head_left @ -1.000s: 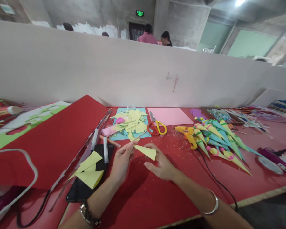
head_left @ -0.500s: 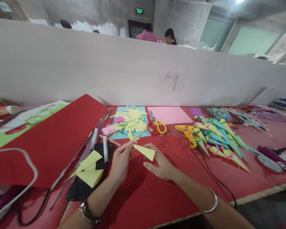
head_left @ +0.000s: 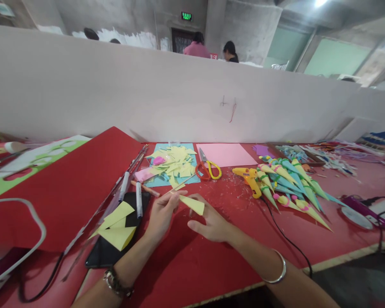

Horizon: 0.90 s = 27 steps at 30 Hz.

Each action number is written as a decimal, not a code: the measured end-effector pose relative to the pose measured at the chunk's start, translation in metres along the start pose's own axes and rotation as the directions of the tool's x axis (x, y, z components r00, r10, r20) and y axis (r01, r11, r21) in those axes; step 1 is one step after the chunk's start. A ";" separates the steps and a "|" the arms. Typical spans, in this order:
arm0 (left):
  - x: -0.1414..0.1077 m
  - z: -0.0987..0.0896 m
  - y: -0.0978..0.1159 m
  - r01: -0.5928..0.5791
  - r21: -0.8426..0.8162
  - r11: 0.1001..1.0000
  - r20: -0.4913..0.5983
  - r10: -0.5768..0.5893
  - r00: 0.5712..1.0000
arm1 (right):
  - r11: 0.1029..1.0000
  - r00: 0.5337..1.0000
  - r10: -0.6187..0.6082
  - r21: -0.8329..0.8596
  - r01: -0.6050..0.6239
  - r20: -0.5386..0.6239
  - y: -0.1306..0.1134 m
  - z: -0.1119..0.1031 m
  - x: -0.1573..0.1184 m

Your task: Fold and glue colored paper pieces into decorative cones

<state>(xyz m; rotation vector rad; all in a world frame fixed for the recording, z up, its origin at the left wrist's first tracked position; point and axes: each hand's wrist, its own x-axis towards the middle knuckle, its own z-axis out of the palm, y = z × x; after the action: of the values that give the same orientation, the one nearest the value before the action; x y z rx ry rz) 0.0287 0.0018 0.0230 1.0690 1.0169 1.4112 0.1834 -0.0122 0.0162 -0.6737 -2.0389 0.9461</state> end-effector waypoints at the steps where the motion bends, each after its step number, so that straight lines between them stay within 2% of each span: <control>1: 0.000 -0.001 -0.001 -0.014 0.043 0.999 0.008 0.013 1.000 | 1.000 1.000 -0.001 0.000 0.001 0.002 0.000 0.000 0.000; 3: 0.000 -0.002 -0.003 -0.024 0.095 0.995 0.014 0.023 1.000 | 1.000 1.000 0.006 0.008 -0.006 -0.004 0.000 -0.001 0.000; 7: -0.001 -0.001 -0.007 -0.043 0.079 0.996 0.030 0.041 0.999 | 0.999 0.999 0.021 0.028 -0.020 -0.030 0.001 0.000 0.001; 11: -0.004 0.004 -0.005 -0.018 0.092 0.996 0.080 0.010 0.997 | 0.999 1.000 -0.008 0.040 0.009 -0.028 0.002 0.000 0.002; 17: -0.003 0.004 -0.008 -0.014 0.093 0.996 0.107 0.004 0.994 | 1.000 1.000 -0.012 0.005 0.012 -0.015 0.002 0.000 0.001; 23: -0.001 0.004 -0.009 0.004 0.122 0.993 0.175 -0.026 0.984 | 0.995 0.997 -0.082 -0.059 0.082 -0.006 0.000 -0.002 0.004; 27: -0.003 0.006 -0.006 0.019 0.133 0.991 0.196 -0.045 0.979 | 0.995 0.999 -0.044 -0.086 0.044 0.012 0.001 -0.002 0.003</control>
<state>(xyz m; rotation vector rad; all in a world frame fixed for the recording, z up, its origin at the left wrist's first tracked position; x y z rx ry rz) 0.0363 -0.0004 0.0181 1.2573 0.9855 1.1978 0.1832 -0.0086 0.0178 -0.6683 -2.1047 0.8414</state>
